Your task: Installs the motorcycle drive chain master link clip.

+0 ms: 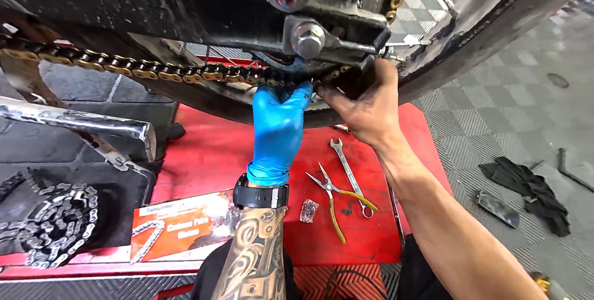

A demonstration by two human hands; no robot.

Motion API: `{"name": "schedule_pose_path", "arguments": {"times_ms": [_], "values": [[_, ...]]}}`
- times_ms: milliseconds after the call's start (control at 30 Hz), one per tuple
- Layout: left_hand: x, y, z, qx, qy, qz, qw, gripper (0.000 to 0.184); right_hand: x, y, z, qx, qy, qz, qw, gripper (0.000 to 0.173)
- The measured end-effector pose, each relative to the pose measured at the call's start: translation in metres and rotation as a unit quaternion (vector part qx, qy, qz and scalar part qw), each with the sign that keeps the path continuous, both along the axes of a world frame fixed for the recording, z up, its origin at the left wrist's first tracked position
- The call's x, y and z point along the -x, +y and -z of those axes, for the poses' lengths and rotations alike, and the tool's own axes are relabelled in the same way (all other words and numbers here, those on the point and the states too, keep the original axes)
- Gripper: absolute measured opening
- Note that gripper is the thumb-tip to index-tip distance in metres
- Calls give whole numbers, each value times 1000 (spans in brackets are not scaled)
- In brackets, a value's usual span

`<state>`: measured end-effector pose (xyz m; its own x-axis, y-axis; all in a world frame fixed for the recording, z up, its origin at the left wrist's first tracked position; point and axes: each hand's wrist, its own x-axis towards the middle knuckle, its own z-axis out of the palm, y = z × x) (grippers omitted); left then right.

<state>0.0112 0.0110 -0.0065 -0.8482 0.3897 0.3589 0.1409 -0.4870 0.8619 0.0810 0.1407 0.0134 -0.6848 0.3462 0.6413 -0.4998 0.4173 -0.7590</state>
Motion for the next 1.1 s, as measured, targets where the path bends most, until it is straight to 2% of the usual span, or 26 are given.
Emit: {"name": "schedule_pose_path", "arguments": {"times_ms": [133, 400, 600, 933, 1033, 1100], "values": [[2, 1, 2, -26, -22, 15, 999, 32, 6, -6, 5, 19, 19, 2, 1000, 50], [-2, 1, 1, 40, 54, -40, 997, 25, 10, -2, 5, 32, 19, -33, 999, 44], [-6, 5, 0, 21, 36, -49, 998, 28, 13, 5, 6, 35, 23, -61, 997, 43], [-7, 6, -3, 58, 62, -65, 994, 25, 11, 0, 6, 13, 19, -22, 999, 41], [-1, 0, -2, 14, 1, 0, 1000, 27, 0, 2, -3, -19, -41, -7, 999, 49], [2, -3, 0, -8, -34, 27, 999, 29, -17, 3, -5, -70, -142, 48, 986, 60]]}}
